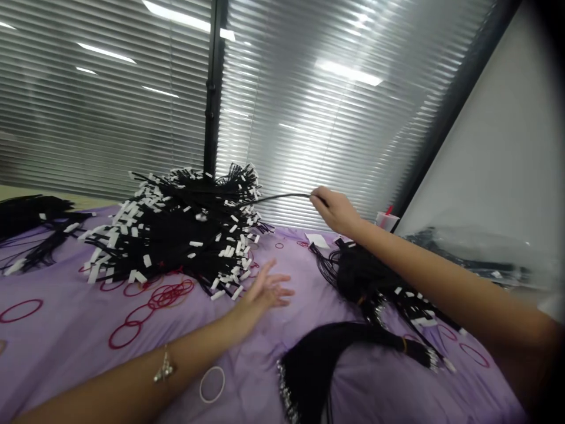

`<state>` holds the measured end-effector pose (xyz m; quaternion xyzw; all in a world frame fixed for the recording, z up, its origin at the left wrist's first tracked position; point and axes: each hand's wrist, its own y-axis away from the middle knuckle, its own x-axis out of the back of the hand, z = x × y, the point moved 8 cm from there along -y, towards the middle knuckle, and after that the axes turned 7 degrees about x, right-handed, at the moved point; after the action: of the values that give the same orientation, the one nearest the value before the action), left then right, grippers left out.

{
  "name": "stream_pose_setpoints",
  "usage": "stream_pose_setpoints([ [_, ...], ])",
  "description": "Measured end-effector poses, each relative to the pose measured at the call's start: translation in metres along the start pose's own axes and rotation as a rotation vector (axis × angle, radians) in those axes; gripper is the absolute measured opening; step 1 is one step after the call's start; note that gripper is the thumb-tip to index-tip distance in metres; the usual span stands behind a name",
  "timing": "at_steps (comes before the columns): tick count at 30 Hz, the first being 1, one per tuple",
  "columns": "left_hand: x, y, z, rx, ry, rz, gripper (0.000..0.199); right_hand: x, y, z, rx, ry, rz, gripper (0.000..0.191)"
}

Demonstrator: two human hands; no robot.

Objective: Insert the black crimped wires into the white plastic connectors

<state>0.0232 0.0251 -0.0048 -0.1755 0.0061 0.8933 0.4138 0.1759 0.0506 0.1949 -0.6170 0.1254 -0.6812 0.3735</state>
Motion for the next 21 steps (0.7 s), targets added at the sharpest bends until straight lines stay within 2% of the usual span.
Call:
stream_pose_setpoints([
  [2,0.006,-0.003,0.003,0.023,0.182,0.033,0.090,0.012,0.037,0.008,0.041,-0.017,-0.029,0.039],
  [3,0.006,-0.005,0.002,0.068,0.225,0.011,0.085,0.016,0.055,0.012,0.061,-0.026,-0.048,0.040],
  [4,0.002,-0.005,-0.001,0.143,0.227,-0.042,0.078,0.019,0.072,0.015,0.087,-0.024,-0.059,0.039],
  [6,-0.011,-0.002,-0.014,0.383,0.146,-0.228,0.066,0.025,0.101,0.020,0.197,0.040,-0.042,0.037],
  [8,-0.011,-0.001,-0.020,0.474,0.153,-0.265,0.064,0.031,0.125,0.025,0.346,0.153,0.010,0.036],
  [11,0.003,-0.010,-0.018,0.424,0.232,-0.152,0.058,0.027,0.149,0.046,0.453,0.225,-0.010,0.041],
  [14,0.022,-0.020,-0.014,0.327,0.278,0.006,0.023,0.019,0.157,0.073,0.417,0.248,-0.040,0.053],
  [16,0.031,-0.023,-0.013,0.289,0.263,0.099,0.021,0.010,0.159,0.083,0.392,0.243,-0.087,0.063],
  [19,0.035,-0.023,-0.017,0.299,0.176,0.176,0.016,-0.008,0.160,0.080,0.297,0.302,-0.198,0.072],
  [21,0.032,-0.020,-0.022,0.323,0.106,0.198,0.013,-0.005,0.159,0.065,0.144,0.433,-0.166,0.075],
])
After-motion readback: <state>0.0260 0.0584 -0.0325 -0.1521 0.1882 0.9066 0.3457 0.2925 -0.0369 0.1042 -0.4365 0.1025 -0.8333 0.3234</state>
